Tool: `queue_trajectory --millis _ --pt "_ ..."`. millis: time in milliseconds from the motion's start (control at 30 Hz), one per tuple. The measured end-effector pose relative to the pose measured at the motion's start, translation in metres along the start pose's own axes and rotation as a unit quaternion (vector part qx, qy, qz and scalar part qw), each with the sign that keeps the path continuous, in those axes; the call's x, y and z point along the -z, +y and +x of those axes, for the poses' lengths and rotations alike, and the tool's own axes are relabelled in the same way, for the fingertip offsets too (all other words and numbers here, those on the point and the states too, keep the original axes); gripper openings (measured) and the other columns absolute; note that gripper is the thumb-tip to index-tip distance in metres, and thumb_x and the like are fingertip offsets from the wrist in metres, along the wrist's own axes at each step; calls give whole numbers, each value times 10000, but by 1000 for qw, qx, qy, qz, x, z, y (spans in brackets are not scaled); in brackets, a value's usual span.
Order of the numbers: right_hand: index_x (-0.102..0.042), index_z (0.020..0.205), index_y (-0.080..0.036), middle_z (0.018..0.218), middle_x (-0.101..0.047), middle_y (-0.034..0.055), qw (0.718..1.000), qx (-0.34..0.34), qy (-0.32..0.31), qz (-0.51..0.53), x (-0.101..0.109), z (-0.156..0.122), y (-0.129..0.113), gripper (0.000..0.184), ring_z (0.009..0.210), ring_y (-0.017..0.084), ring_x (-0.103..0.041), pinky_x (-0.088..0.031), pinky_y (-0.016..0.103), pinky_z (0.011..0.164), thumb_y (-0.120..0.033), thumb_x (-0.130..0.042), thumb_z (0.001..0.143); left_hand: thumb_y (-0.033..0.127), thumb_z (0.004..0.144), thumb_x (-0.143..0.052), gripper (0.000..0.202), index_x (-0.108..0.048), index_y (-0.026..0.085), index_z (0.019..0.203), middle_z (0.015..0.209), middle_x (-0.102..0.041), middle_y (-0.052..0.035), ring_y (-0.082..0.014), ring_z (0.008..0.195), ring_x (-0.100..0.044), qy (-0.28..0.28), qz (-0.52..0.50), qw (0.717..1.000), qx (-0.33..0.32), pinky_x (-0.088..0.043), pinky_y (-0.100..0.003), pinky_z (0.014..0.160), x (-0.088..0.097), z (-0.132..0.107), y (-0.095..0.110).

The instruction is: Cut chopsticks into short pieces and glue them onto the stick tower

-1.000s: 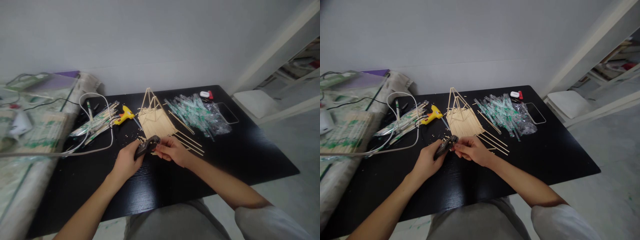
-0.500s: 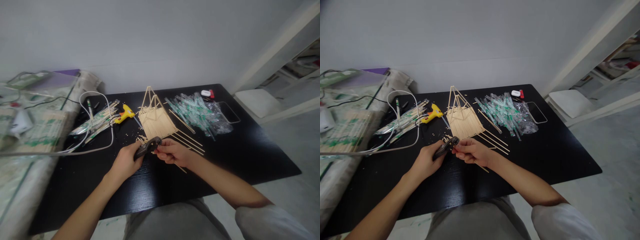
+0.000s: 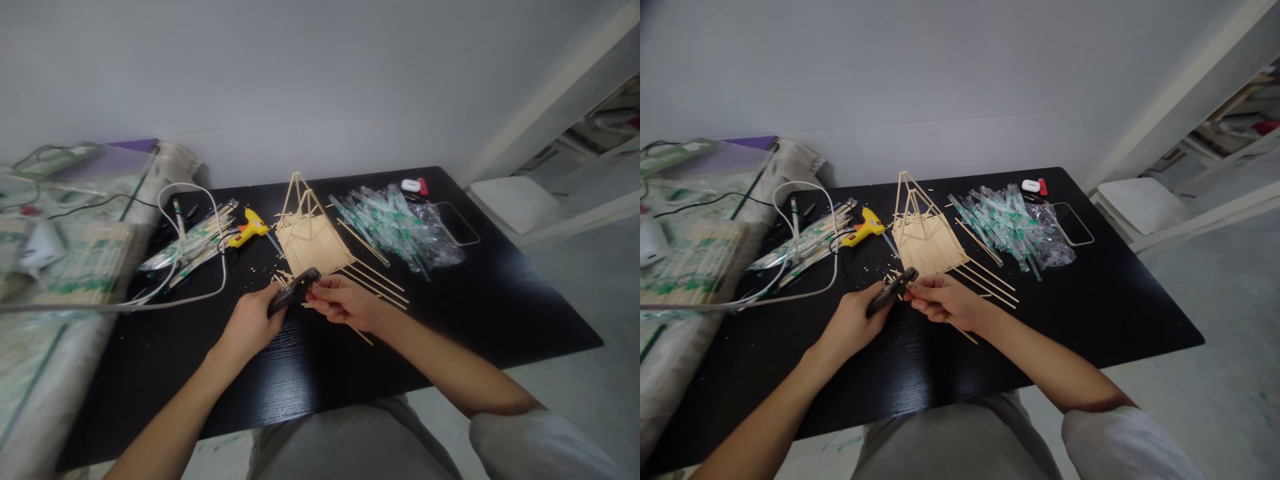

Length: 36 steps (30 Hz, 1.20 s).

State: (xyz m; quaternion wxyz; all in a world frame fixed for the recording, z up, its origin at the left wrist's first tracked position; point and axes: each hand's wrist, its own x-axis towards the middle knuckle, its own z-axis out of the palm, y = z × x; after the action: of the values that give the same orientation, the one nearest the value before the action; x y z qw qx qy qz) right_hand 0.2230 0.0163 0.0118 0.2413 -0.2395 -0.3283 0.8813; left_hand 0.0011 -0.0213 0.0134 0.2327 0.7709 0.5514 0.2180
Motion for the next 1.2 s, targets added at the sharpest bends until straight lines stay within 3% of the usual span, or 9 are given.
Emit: queue_trajectory --millis 1200 --pt "-666 825 -115 578 -507 -73 1000 6 12 16 4 3 2 316 399 -6 -175 -78 155 358 -399 -805 819 231 879 -502 107 -564 208 795 640 -605 1 -135 529 -540 -16 22 999 28 -382 -249 572 -2 0 -3"
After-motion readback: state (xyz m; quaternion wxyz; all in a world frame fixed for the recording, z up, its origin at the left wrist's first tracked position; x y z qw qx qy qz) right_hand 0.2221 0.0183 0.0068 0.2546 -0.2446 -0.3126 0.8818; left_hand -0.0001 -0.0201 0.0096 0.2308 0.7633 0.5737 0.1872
